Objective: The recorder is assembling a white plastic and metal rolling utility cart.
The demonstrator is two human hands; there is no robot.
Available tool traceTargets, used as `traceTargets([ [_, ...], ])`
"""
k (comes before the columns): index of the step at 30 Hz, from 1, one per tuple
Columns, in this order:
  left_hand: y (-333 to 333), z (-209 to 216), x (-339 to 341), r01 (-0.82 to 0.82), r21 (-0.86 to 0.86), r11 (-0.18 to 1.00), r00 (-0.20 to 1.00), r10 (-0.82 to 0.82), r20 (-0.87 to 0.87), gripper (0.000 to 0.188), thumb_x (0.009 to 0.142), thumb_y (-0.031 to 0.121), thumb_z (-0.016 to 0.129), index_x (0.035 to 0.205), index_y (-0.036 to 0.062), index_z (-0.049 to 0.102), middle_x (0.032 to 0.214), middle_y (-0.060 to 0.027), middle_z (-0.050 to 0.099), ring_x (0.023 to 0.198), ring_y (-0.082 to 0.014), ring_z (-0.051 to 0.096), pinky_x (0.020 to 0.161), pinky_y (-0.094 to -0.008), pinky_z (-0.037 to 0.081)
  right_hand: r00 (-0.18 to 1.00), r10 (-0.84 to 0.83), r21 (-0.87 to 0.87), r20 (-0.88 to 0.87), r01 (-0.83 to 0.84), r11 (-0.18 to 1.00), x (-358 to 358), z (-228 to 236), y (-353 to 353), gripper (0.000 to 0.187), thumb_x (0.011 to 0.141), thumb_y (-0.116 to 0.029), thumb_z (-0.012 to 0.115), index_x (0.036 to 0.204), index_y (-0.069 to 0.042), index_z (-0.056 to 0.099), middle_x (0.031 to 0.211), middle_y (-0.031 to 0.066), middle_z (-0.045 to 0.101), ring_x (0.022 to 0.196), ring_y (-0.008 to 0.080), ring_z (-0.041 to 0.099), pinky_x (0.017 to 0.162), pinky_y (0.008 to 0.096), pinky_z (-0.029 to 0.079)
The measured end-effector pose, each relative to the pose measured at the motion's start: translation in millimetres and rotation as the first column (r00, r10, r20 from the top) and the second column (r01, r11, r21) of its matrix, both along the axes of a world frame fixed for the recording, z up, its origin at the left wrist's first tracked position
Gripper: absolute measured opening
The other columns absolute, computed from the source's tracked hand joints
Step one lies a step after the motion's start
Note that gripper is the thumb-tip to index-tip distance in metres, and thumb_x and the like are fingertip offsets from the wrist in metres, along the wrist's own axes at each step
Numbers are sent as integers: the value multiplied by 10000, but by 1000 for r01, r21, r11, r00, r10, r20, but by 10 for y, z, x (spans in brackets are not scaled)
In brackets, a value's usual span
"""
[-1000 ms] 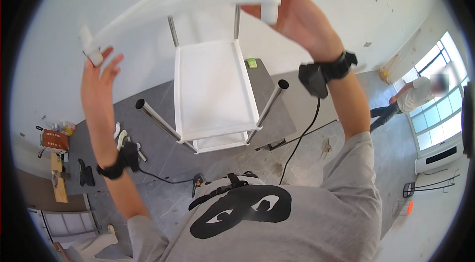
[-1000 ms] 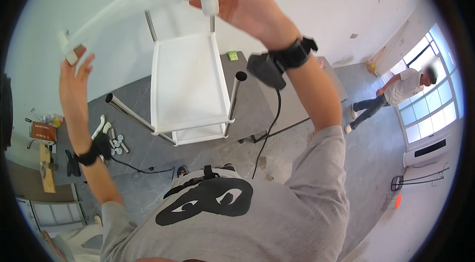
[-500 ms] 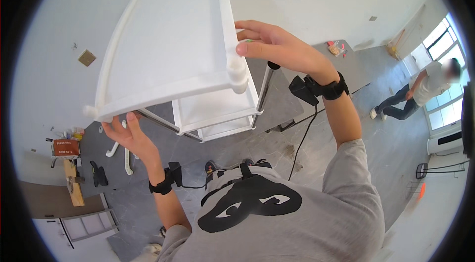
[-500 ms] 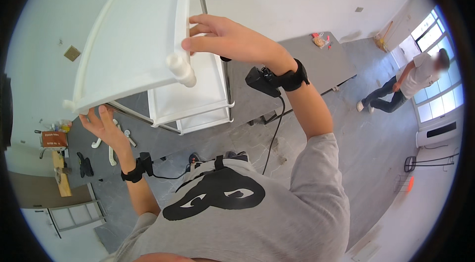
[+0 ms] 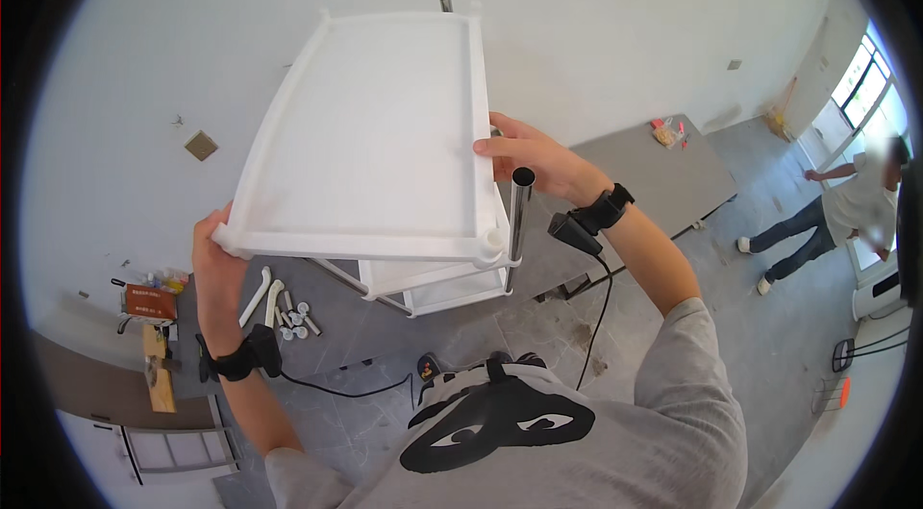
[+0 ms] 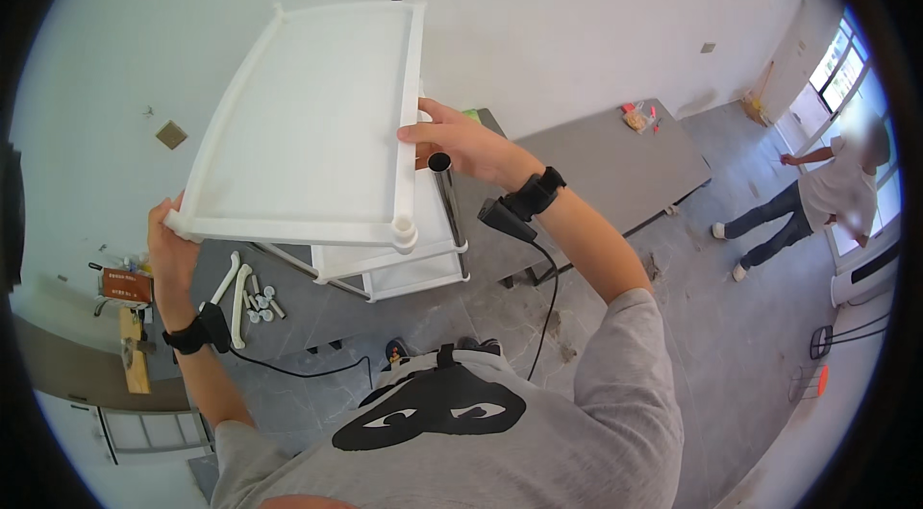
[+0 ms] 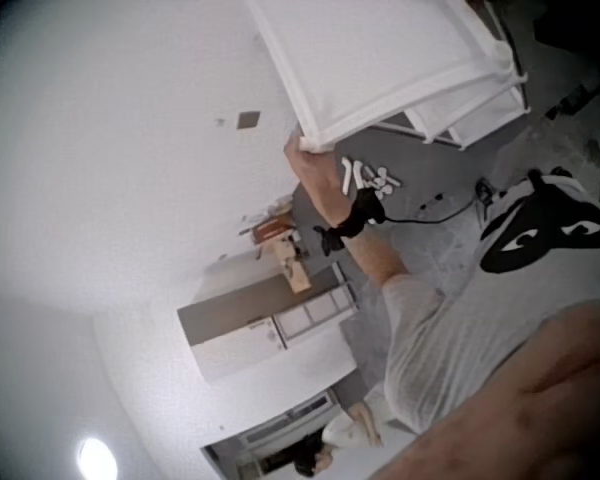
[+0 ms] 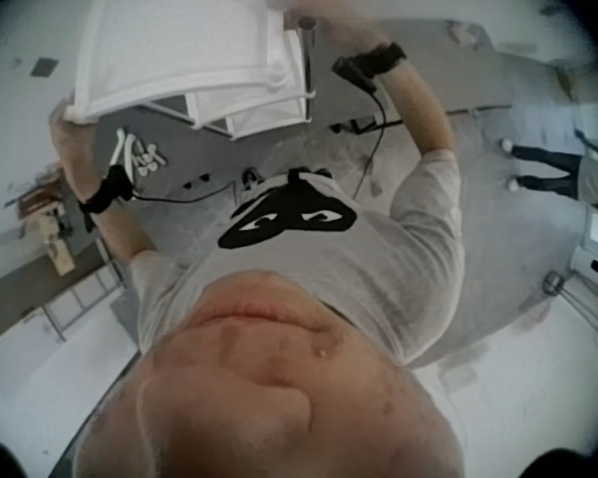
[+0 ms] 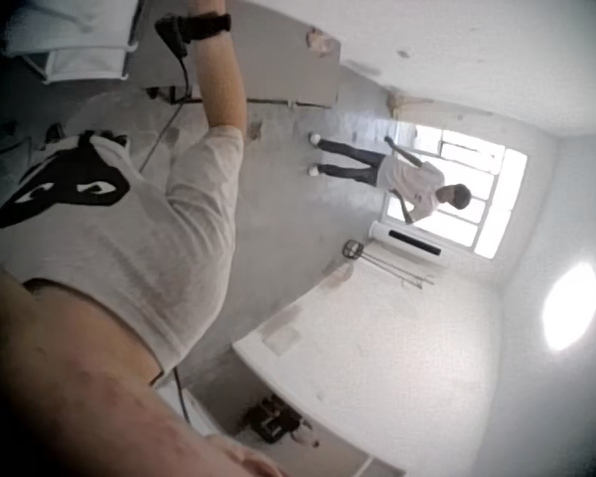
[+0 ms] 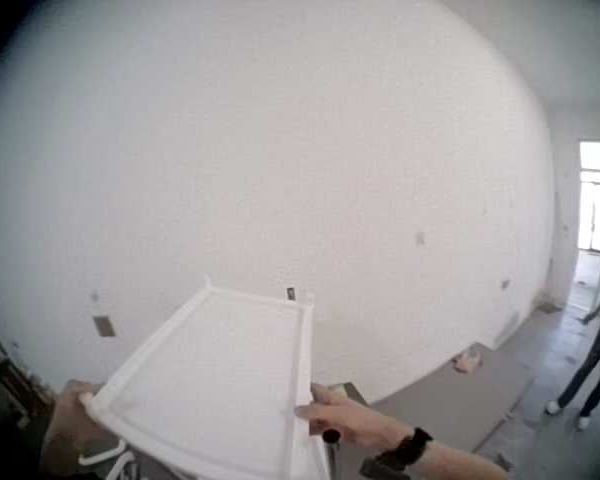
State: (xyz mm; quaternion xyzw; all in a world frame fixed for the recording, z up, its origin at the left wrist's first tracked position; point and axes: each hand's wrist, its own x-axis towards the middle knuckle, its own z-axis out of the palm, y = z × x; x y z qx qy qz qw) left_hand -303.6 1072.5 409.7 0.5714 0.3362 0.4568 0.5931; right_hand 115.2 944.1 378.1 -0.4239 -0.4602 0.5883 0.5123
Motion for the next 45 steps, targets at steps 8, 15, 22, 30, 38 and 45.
traceTargets([
  [8,136,151,74,-34,-110,993,957,64,283,651,945,415,455,1320,-117,466,1281,-184,572,1195,-250,543,1026,-365,398,993,-3,126,-117,18,992,18,420,212,444,933,-275,619,1292,-53,480,1164,31,601,1007,122,605,907,295,492],
  [15,293,905,294,-40,-59,997,960,55,276,573,918,473,530,1227,-10,519,1165,-143,610,1144,-243,579,991,-428,461,990,-64,255,-123,94,962,72,999,505,323,949,-277,576,1162,-34,599,1084,54,654,929,135,636,839,294,519],
  [22,154,1539,470,-92,308,947,925,-33,378,557,869,417,631,1170,-40,530,1042,-113,627,968,-233,628,820,-373,508,926,-376,366,34,338,867,211,1586,474,331,947,-274,550,1169,-32,593,997,34,652,886,134,639,829,276,512],
  [30,-341,1340,898,91,723,685,996,-79,-50,850,863,607,507,1294,-125,481,1143,-244,599,1026,-268,640,814,-361,542,936,-335,452,-107,346,822,693,1527,-201,297,969,-174,509,1222,-29,564,1101,66,654,998,152,619,883,293,503],
  [38,-1101,1441,859,703,624,342,647,-671,-361,994,777,341,718,1474,-72,142,1281,-312,489,1221,-338,505,1064,-482,360,794,-606,531,49,493,689,742,1359,-1555,330,989,-129,481,1299,-19,473,1235,115,577,1144,216,545,992,382,428],
  [45,-2111,224,842,263,950,166,859,-489,-152,747,700,217,718,1321,-89,437,928,-116,617,724,-205,592,621,-321,482,777,-586,552,-229,600,579,229,369,-3147,222,994,-252,475,1091,-58,520,987,102,586,892,210,533,818,371,436],
])
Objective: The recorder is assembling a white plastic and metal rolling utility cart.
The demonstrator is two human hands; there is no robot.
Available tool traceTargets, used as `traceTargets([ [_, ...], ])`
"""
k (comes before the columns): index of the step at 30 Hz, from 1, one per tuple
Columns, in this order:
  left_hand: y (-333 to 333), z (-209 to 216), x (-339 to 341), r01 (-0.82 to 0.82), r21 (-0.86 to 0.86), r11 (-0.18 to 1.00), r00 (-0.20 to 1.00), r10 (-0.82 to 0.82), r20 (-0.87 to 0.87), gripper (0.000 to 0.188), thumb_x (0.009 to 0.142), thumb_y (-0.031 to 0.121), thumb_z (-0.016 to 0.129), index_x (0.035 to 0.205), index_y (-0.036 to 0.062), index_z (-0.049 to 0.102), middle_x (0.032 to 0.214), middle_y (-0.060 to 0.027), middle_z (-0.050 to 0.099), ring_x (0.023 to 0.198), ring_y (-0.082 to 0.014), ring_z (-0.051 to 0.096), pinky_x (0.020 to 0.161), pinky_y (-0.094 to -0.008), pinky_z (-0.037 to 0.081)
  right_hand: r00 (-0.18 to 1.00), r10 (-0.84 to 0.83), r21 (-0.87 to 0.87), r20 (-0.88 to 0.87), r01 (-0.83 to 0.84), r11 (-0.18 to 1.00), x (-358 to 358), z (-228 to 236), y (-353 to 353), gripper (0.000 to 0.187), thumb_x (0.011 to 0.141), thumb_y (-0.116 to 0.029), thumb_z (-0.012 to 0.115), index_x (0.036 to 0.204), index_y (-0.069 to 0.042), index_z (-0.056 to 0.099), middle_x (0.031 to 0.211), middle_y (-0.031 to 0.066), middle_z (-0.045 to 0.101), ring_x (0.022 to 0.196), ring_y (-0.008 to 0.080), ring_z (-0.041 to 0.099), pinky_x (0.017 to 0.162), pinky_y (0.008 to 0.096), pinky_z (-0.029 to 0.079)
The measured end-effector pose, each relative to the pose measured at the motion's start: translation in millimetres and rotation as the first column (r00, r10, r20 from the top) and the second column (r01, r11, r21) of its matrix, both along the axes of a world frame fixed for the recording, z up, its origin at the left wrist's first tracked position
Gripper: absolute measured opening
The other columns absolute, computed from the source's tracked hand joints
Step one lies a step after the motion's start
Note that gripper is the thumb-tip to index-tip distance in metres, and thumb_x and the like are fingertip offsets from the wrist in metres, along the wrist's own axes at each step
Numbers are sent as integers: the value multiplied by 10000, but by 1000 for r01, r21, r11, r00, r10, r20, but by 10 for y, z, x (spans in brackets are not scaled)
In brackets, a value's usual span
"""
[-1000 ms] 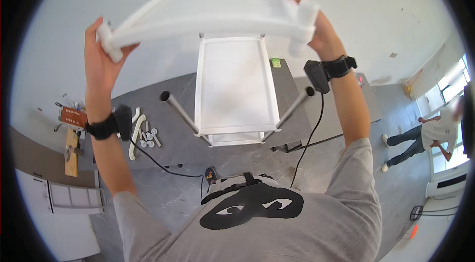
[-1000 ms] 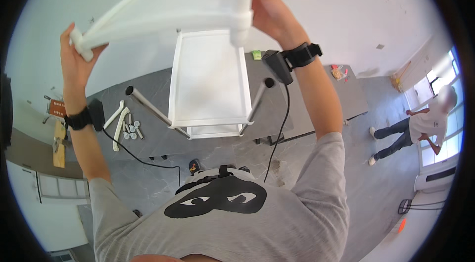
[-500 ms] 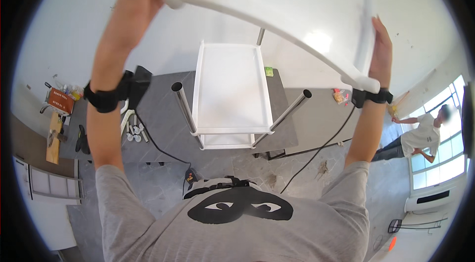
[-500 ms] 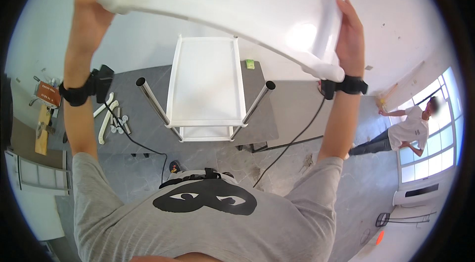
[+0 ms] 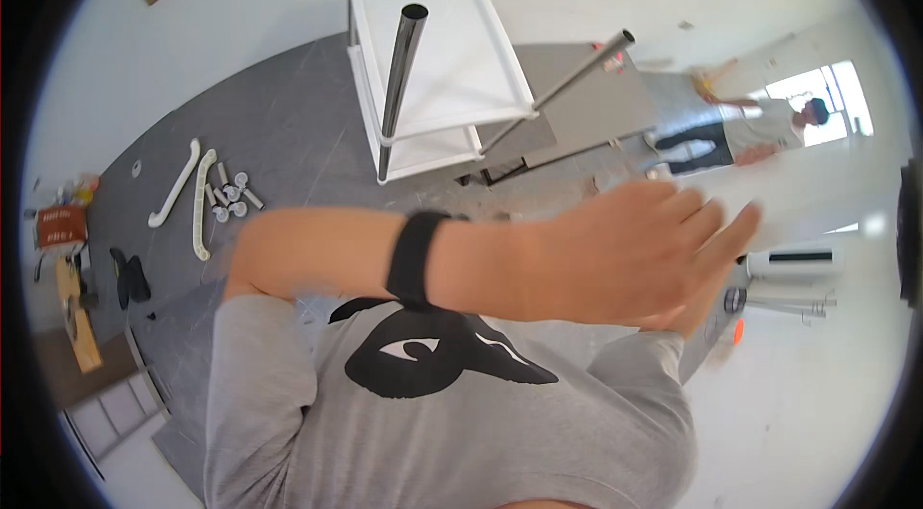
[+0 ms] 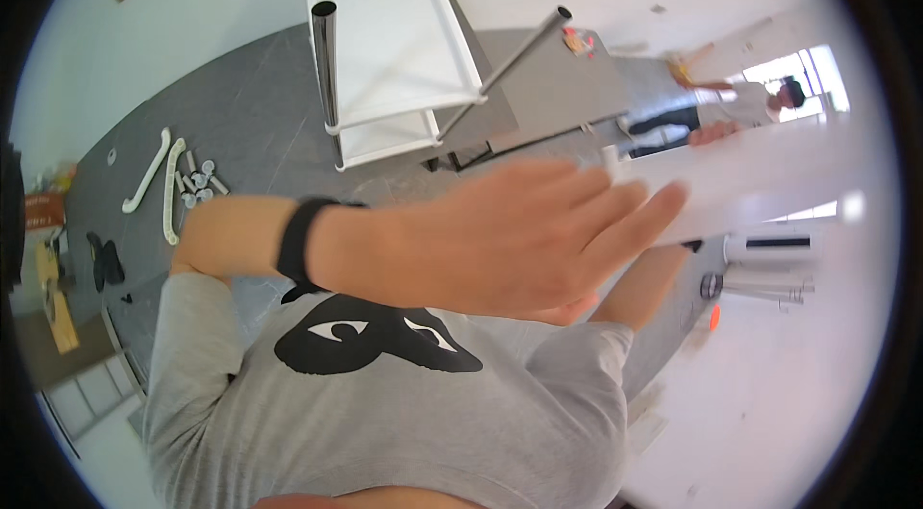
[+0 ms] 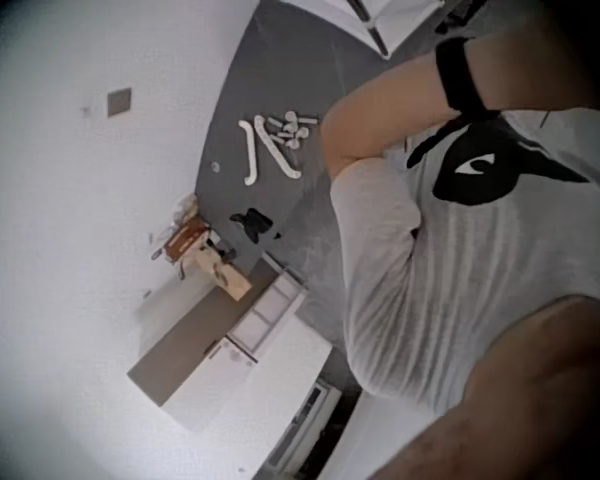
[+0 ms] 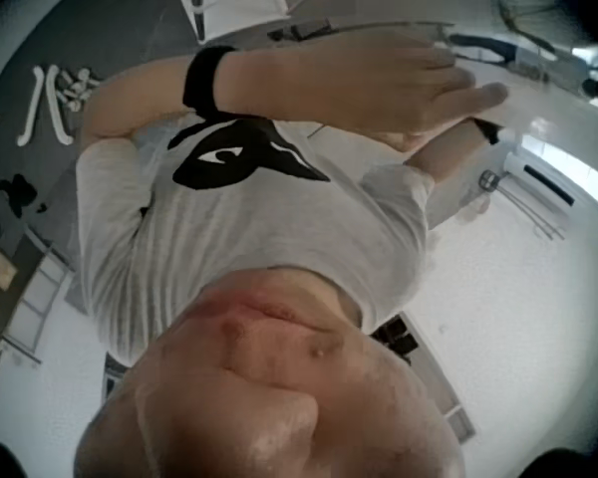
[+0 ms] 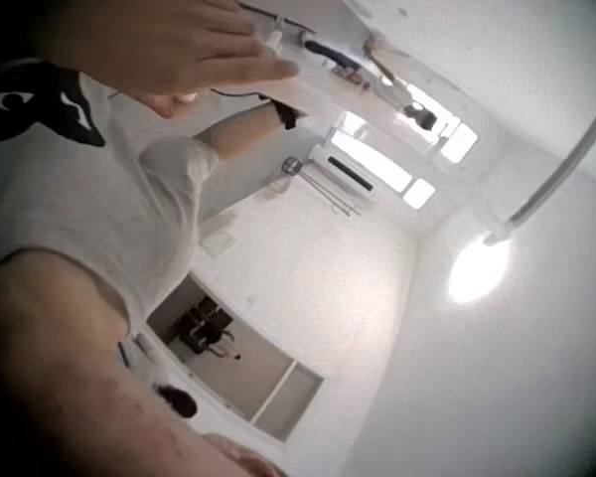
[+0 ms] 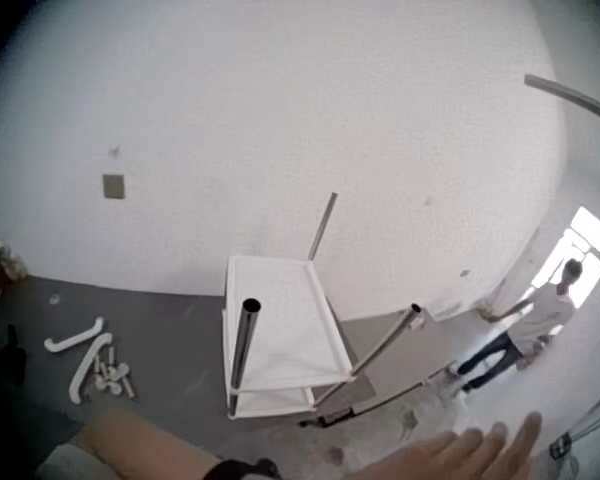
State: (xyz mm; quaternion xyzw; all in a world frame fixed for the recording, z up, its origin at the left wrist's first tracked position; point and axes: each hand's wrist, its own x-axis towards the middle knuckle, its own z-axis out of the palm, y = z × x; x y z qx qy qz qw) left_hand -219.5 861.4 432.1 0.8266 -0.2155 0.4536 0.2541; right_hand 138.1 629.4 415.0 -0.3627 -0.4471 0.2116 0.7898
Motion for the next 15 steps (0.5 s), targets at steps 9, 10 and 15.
traceTargets([
  [9,-561,-1944,-868,446,-188,875,729,-477,-490,799,830,334,692,1457,23,307,1369,-224,450,1226,-362,480,1042,-417,369,749,-559,-26,-356,590,807,-2004,-2948,-2088,288,981,-384,478,1086,-122,536,864,58,551,734,208,523,721,374,461],
  [10,-486,-2114,-862,425,-245,872,685,-486,-542,770,839,322,680,1452,24,321,1374,-223,453,1242,-367,468,1055,-422,359,726,-589,-16,-354,625,780,-2129,-3215,-2352,288,981,-384,478,1086,-122,536,864,58,551,734,208,523,721,374,461],
  [15,79,-1983,-975,66,-337,939,698,-285,-657,632,874,205,651,1417,17,388,1412,-184,456,1302,-326,441,1098,-415,319,748,-529,116,-401,614,781,-2865,-3641,-2633,364,997,-430,461,1123,-94,520,901,94,608,732,215,570,657,383,483],
])
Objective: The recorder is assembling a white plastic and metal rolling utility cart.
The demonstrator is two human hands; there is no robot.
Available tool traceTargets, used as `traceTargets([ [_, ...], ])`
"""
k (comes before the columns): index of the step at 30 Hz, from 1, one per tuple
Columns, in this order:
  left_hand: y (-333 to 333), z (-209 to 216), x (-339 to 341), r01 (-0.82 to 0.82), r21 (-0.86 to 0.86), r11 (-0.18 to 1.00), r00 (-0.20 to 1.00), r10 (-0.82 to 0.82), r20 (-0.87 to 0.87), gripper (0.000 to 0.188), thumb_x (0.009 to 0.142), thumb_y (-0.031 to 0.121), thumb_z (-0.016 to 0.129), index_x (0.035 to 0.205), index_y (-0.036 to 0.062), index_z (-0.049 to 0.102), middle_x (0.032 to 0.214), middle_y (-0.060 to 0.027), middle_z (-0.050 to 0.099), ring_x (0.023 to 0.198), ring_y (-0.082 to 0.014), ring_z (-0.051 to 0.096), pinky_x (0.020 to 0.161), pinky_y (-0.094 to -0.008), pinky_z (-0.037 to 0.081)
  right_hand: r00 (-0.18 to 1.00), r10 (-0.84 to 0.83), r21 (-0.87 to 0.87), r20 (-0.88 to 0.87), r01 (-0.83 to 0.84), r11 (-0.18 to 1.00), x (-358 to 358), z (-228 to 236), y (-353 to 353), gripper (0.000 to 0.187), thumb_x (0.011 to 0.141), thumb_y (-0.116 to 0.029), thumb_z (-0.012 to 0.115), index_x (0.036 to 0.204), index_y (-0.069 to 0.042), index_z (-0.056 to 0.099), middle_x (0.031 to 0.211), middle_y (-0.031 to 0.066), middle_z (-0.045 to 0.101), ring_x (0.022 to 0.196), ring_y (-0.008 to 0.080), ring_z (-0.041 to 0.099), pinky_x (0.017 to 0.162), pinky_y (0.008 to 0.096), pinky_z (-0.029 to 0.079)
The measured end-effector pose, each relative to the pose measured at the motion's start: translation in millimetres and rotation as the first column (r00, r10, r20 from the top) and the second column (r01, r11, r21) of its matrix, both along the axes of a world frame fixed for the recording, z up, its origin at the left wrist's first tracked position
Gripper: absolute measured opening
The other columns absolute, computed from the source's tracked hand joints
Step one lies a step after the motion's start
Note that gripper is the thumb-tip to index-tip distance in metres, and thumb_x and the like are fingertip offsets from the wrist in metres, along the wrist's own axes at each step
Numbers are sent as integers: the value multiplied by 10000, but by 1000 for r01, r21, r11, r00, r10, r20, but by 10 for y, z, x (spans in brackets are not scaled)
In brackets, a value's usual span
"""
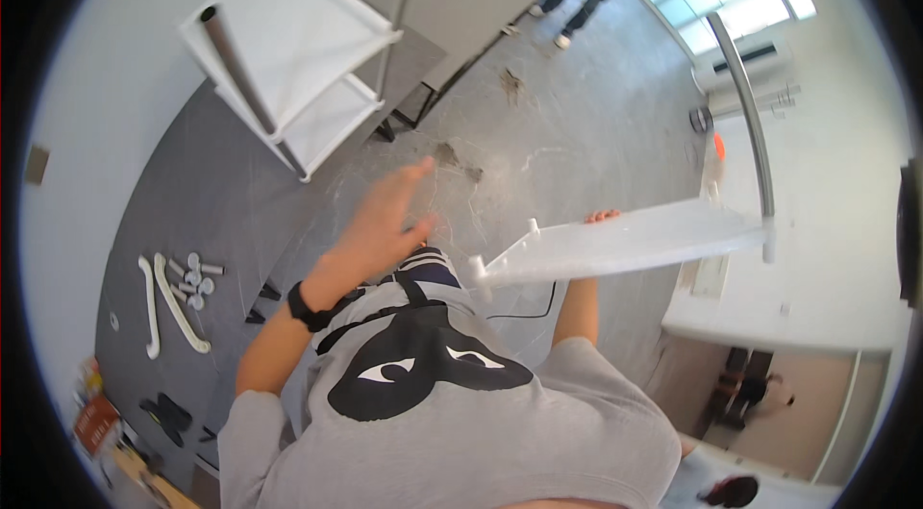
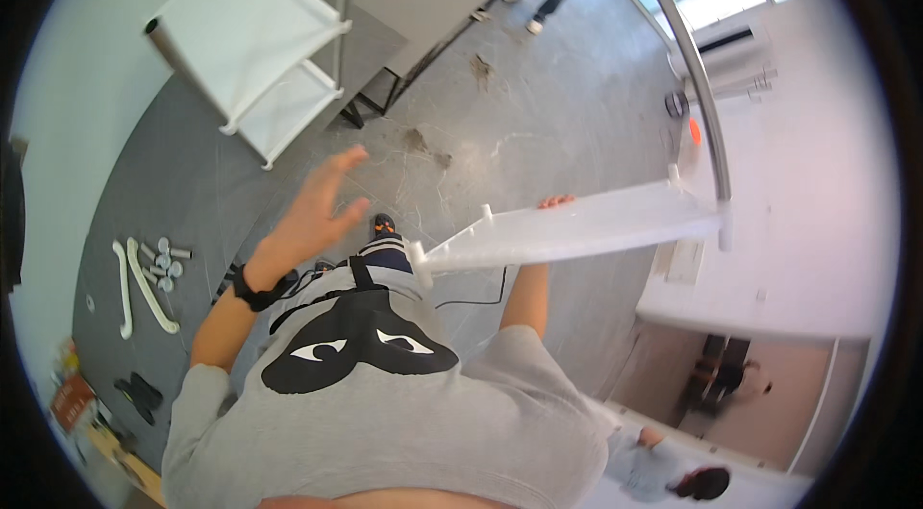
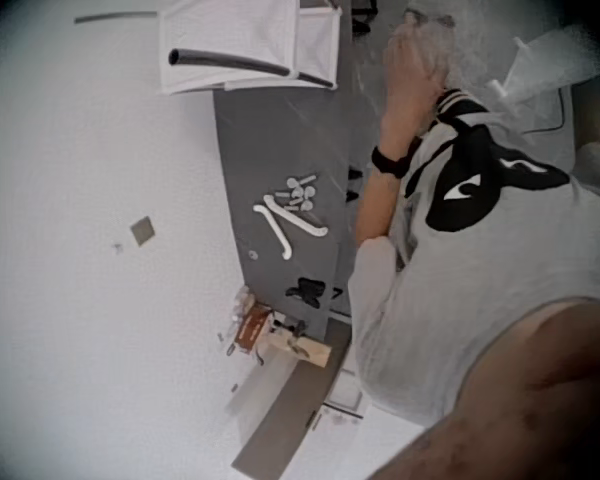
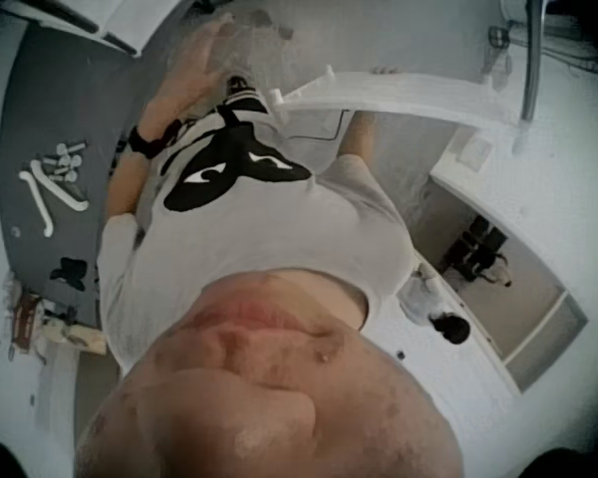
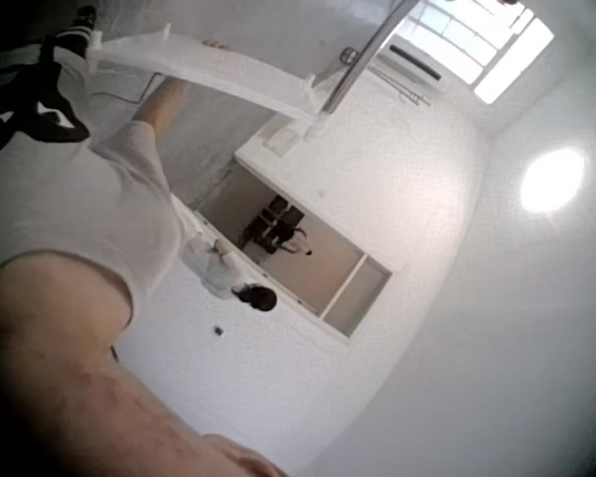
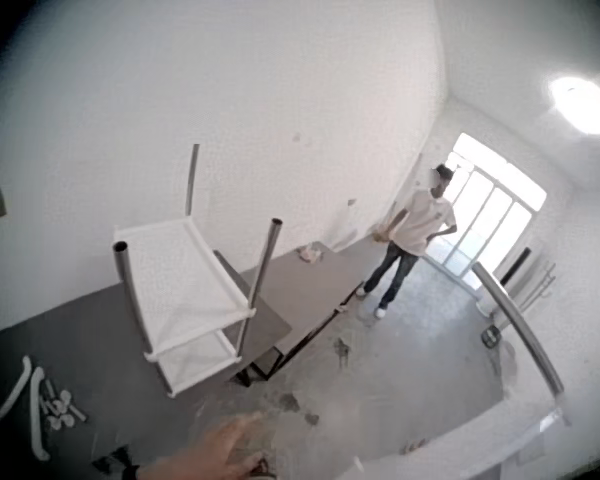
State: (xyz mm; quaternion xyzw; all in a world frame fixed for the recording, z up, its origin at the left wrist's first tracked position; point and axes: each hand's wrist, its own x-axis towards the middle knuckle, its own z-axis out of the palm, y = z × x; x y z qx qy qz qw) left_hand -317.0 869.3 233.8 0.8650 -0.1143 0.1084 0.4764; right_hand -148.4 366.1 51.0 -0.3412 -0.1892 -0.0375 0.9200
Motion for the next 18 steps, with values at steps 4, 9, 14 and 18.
traceTargets([
  [4,-106,442,218,-63,75,995,961,40,273,659,860,239,639,1426,34,371,1376,-171,480,1243,-342,473,1056,-434,346,976,-203,-94,-81,195,976,655,357,-45,421,1002,-468,457,971,-60,558,793,58,605,664,148,549,572,302,445],
  [9,-540,820,401,-129,178,975,684,-43,728,756,813,220,726,1452,75,350,1450,-156,420,1327,-305,412,1086,-471,293,951,-305,-237,-45,286,928,739,363,73,432,1003,-470,456,928,-56,551,764,46,589,650,137,532,559,295,428],
  [14,-752,1221,878,-366,288,885,630,8,777,810,728,344,782,1417,126,416,1441,-102,449,1351,-256,407,1100,-425,280,939,-344,-386,25,327,863,840,398,476,447,1004,-473,455,886,-52,545,736,34,572,636,127,514,546,287,410],
  [18,-777,1636,1102,-360,406,840,516,-183,837,675,788,425,709,1332,79,510,1309,-116,544,1227,-277,506,1028,-392,357,924,-372,-486,94,369,793,1356,611,841,462,1005,-475,454,852,-48,540,713,25,559,625,119,500,536,281,396],
])
